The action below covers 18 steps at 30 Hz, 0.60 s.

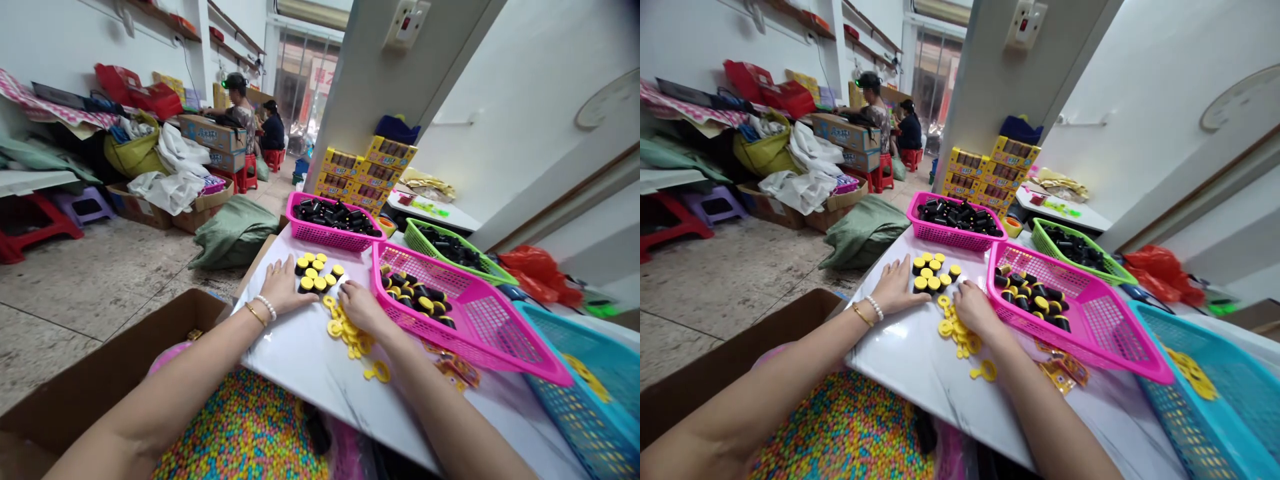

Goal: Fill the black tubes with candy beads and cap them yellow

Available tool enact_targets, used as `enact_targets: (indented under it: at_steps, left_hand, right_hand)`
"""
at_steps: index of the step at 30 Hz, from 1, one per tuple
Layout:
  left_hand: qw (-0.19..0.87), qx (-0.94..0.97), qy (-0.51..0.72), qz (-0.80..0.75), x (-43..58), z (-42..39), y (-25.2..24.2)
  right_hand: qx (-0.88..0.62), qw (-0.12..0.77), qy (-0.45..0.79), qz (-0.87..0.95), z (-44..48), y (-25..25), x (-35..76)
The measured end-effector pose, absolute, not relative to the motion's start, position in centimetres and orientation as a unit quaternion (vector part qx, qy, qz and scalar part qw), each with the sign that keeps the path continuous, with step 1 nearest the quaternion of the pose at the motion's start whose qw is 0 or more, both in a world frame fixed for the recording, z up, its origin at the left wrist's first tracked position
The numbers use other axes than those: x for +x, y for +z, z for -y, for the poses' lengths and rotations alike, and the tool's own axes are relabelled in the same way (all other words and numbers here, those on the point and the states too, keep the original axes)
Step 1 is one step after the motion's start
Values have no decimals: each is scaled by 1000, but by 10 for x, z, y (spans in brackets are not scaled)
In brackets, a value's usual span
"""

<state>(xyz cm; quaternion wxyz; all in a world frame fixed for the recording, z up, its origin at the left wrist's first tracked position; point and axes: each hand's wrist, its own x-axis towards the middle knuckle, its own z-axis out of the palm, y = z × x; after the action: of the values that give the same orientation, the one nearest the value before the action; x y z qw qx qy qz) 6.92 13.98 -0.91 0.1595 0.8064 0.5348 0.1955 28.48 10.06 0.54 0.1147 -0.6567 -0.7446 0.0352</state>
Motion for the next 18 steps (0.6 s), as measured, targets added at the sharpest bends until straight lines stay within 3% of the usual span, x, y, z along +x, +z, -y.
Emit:
enact_targets:
  at_steps: [7,12,18]
  left_hand:
    - [199,792,226,-531,64,-141,-5]
    - [130,772,414,-465,51,-103,10]
    - [219,905,242,-272,25,-7,-4]
  right_hand:
    - [-647,166,13,744,-42,24,291]
    - [-592,281,-70,752,22,39,315]
    - [-672,324,-134,652,46,65,386]
